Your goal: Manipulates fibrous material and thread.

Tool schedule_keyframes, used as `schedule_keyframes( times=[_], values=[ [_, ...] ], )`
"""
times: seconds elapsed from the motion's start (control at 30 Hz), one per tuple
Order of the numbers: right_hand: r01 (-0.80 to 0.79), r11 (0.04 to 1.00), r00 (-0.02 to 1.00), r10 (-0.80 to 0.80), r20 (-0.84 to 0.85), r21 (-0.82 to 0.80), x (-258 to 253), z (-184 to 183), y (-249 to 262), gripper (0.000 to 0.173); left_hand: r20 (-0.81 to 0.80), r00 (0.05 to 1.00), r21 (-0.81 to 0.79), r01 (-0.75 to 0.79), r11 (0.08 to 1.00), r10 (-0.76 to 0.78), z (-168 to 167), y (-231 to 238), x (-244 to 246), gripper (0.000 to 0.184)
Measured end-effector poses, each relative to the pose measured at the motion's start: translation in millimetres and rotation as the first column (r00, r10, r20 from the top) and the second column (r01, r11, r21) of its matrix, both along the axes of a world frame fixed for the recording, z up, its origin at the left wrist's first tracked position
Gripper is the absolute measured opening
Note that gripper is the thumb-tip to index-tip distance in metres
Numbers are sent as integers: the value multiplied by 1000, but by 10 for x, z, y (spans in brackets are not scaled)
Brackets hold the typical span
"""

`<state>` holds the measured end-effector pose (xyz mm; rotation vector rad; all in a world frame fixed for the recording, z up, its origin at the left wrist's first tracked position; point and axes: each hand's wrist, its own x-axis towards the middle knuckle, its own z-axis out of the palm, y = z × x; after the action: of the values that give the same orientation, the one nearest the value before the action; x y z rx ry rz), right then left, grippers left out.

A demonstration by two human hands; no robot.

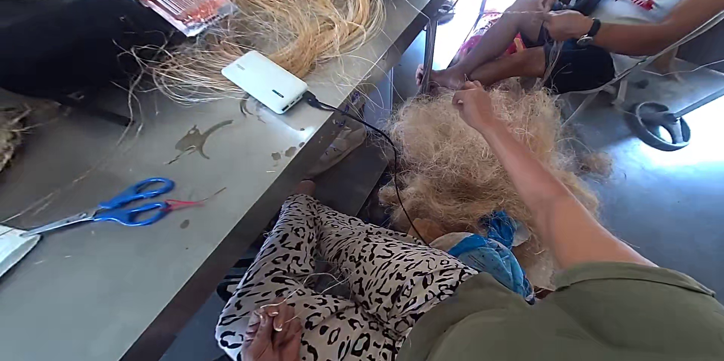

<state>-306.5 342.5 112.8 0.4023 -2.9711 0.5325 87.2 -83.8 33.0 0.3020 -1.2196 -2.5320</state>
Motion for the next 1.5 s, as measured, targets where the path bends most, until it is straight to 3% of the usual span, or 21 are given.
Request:
schedule_keyframes(
  times=[0.07, 0.13, 0.27, 0.37, 0.5, 0.63, 0.73, 0.8, 0.87, 0.93, 1.07, 1.2, 1.5],
  values=[
    [-45, 973, 996, 26, 84, 225, -202, -175, -85, 15, -6, 1000, 12, 3, 1000, -3, -11, -12, 8, 12],
    [-82, 942, 988, 34, 148, 326, -318, -331, -137, 20, -4, 1000, 11, 6, 1000, -6, -6, -9, 5, 11],
    [-106, 909, 978, 22, 206, 402, -403, -632, -150, 31, -1, 1000, 7, 6, 1000, -6, 23, 16, -22, 11],
    [-95, 917, 981, 19, 194, 387, -403, -774, -115, 20, -11, 1000, 15, 17, 1000, -17, 14, 13, -20, 10],
    [-57, 981, 978, 17, 207, 187, -385, -407, 9, 16, -1, 1000, -28, 12, 1000, -12, 6, 10, -37, 14],
    [-166, 983, 968, 149, 201, 72, -309, 444, 368, 19, 71, 997, -164, -21, 986, 33, 56, 96, -102, 38],
    [-111, 981, 983, 132, 125, -159, -180, 1010, 698, 20, 152, 987, -266, -19, 964, 62, 84, 165, -150, 43],
    [-32, 920, 998, 48, 30, -390, -136, 1245, 870, 18, 211, 974, -343, 0, 939, 77, 106, 225, -182, 40],
    [11, 759, 1000, -15, -1, -651, -126, 1433, 953, 14, 267, 961, -423, 46, 905, 76, 126, 281, -216, 37],
    [15, 625, 998, -51, -22, -781, -84, 1618, 953, 14, 312, 946, -489, 85, 868, 83, 128, 314, -238, 32],
    [-49, 598, 976, -141, -166, -800, -65, 1866, 891, 16, 383, 918, -578, 154, 802, 100, 110, 324, -253, 24],
    [-69, 487, 971, -167, -171, -870, -109, 2017, 827, 20, 368, 925, -582, 145, 800, 99, 83, 319, -248, 24],
    [-58, 406, 986, -118, -116, -912, 45, 2260, 801, 25, 327, 926, -602, 49, 797, 190, 106, 387, -281, 37]
  ],
)
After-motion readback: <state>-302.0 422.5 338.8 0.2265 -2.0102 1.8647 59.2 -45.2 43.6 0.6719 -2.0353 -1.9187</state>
